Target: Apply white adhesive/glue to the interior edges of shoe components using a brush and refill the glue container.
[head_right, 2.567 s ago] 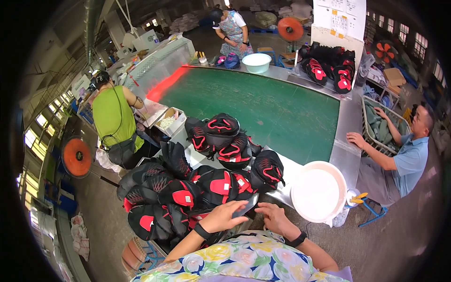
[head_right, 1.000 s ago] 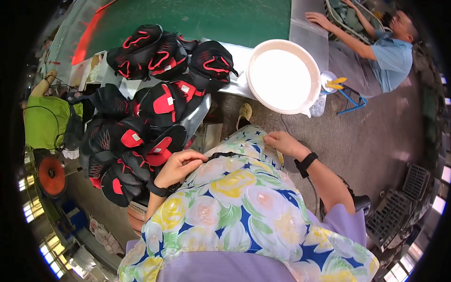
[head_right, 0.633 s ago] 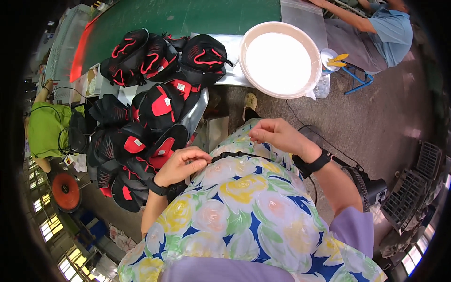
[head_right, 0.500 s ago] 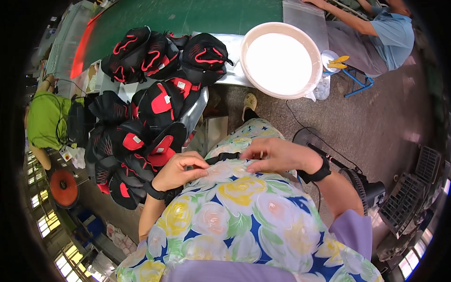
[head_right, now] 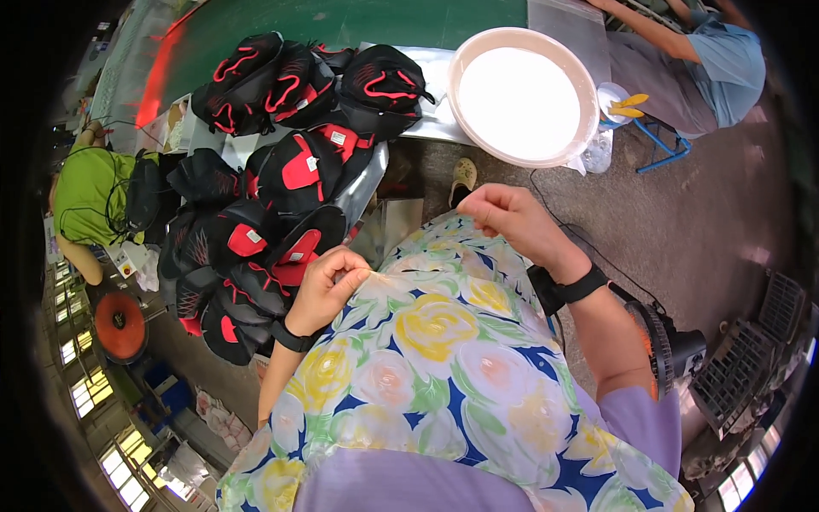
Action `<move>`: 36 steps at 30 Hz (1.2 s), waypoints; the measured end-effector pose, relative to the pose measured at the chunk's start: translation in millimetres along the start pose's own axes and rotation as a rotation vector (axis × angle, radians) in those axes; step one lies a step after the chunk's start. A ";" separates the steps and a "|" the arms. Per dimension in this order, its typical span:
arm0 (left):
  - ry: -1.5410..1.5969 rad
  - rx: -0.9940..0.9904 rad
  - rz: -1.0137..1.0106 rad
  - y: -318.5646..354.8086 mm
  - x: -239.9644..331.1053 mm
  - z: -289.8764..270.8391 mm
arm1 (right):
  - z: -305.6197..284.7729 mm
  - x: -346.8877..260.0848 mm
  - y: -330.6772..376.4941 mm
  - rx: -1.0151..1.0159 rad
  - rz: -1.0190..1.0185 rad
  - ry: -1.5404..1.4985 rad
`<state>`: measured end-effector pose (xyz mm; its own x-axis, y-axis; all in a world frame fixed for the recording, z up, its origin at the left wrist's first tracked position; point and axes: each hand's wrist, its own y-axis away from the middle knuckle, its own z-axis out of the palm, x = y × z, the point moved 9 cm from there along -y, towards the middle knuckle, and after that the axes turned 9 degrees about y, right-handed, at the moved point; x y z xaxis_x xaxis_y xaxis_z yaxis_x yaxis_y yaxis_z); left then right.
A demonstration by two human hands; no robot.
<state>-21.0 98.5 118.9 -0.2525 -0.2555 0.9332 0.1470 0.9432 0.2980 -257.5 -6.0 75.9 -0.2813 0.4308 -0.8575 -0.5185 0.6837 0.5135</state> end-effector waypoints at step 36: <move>0.114 -0.182 -0.267 -24.3 -21.9 -17.3 | 29.8 -47.0 6.5 -0.496 -0.065 -0.046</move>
<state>-2.5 77.6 94.7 -0.1976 -0.5202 0.8309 0.2607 0.7892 0.5561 -223.6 -4.2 120.4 -0.2052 0.4299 -0.8793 -0.8584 0.3525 0.3726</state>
